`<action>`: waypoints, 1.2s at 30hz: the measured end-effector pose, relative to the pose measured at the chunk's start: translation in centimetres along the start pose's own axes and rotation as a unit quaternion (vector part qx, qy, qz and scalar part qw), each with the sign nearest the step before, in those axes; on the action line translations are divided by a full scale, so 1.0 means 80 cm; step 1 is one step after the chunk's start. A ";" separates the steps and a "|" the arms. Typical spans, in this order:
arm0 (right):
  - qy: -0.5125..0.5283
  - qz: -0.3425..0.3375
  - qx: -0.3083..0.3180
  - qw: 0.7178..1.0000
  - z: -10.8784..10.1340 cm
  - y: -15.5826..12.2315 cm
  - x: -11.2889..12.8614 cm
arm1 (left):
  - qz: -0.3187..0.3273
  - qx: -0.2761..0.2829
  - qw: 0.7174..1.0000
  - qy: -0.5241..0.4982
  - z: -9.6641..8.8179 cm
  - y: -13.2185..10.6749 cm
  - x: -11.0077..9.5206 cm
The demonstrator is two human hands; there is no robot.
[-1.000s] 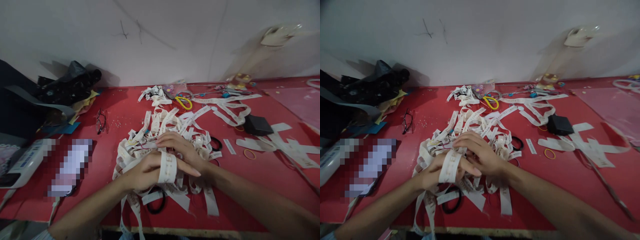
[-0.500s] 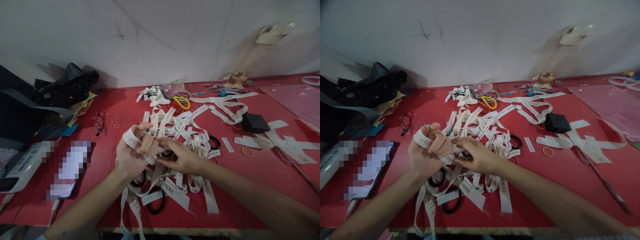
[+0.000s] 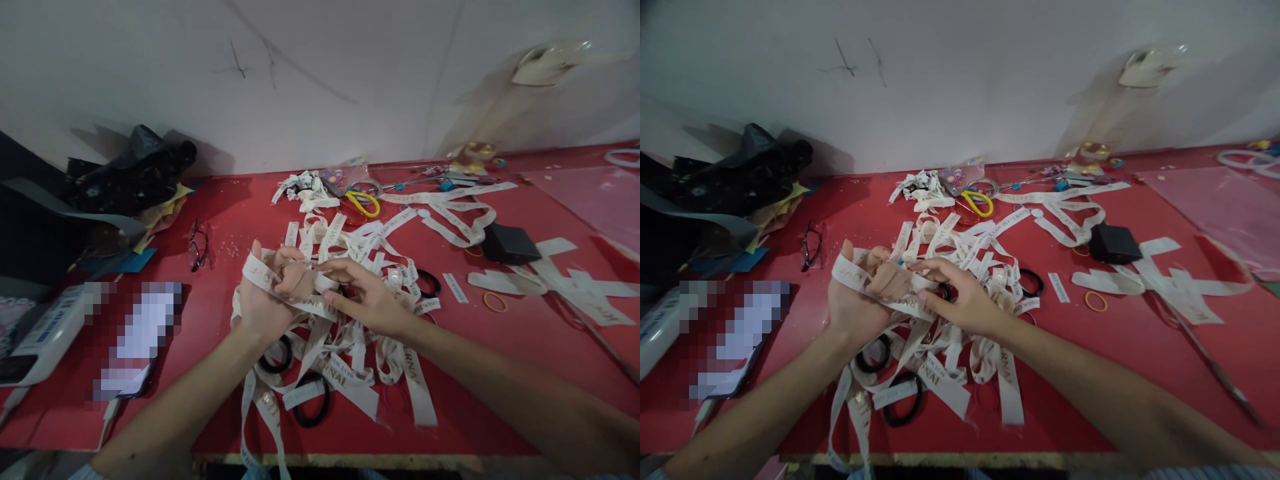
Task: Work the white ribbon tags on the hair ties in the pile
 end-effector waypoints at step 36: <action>-0.038 0.001 -0.079 0.996 -0.009 -0.009 0.002 | -0.107 0.204 0.954 0.194 0.016 -0.004 0.056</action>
Point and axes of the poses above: each hand's wrist, its own y-axis towards the middle knuckle, its own z-axis out of the palm, x = y × z, the point moved 2 cm from there along y, towards the middle knuckle, and after that the axes turned 6 degrees about x, right-handed, at the moved point
